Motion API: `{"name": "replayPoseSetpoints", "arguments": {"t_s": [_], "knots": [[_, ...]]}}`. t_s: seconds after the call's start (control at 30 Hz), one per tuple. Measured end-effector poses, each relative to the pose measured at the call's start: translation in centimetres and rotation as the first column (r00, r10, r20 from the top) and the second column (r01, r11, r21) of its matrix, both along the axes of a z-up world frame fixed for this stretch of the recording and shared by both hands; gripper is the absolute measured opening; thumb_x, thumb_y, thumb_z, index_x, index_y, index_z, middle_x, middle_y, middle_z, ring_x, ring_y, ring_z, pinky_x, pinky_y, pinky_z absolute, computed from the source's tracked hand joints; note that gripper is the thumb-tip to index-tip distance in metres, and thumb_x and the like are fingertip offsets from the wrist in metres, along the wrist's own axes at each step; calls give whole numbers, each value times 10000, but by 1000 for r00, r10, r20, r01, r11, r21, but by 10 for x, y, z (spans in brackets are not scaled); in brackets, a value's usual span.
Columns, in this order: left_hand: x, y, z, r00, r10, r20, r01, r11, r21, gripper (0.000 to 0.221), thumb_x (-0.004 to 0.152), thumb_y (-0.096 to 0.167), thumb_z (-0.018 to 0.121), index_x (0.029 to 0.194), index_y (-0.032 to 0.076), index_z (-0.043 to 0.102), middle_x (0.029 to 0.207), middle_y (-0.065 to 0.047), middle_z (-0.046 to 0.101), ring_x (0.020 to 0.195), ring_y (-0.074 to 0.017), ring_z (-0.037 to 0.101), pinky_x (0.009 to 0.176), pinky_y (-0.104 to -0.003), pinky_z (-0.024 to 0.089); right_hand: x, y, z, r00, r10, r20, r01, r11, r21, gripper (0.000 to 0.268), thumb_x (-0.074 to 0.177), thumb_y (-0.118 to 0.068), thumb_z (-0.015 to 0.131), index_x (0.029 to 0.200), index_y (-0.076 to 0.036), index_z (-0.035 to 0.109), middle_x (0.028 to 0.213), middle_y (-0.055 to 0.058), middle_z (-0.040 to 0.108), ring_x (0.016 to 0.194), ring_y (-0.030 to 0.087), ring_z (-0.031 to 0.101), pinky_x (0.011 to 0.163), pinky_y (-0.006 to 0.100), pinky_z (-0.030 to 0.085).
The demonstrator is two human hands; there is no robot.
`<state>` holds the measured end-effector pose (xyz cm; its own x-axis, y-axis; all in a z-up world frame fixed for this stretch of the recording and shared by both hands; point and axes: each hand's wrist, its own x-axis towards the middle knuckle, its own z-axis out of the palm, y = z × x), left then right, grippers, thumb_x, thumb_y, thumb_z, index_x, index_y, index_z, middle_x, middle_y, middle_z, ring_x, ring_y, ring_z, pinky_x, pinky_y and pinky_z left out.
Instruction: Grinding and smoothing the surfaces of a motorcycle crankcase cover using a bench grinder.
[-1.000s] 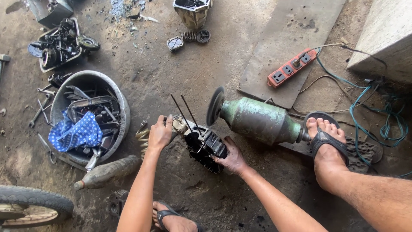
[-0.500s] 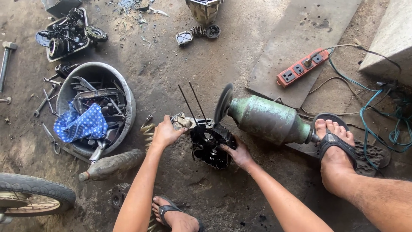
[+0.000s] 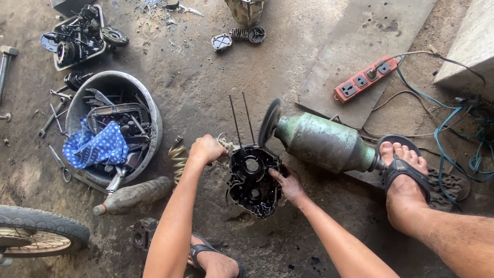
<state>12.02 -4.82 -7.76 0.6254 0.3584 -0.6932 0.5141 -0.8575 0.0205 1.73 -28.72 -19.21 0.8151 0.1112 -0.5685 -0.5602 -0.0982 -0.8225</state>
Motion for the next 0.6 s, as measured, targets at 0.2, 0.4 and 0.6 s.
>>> {"name": "replayPoseSetpoints", "arguments": {"t_s": [0.2,0.4,0.6], "knots": [[-2,4,6,998,57,-24,-57,998,-7,515,557,373,699,953,47,656,914,-192,652,884,-329,632,779,-432,494,7,-2,-1,999,-6,-35,7,1000,14,499,767,-417,682,1023,6,617,985,199,629,999,340,561,890,445,416],[0,0,41,995,89,-45,-93,991,-94,591,598,364,682,1062,13,582,1082,-235,591,1077,-354,532,881,-440,435,19,6,38,998,53,-21,-54,996,-72,494,726,-441,694,992,-32,615,953,198,637,984,345,576,841,430,448],[2,1,47,997,78,-14,-80,989,-127,588,614,353,685,1094,32,575,1080,-226,595,1090,-341,527,888,-427,431,8,14,57,997,54,-46,-60,989,-132,452,705,-473,693,914,-76,634,856,179,651,891,333,610,742,398,475]]}}
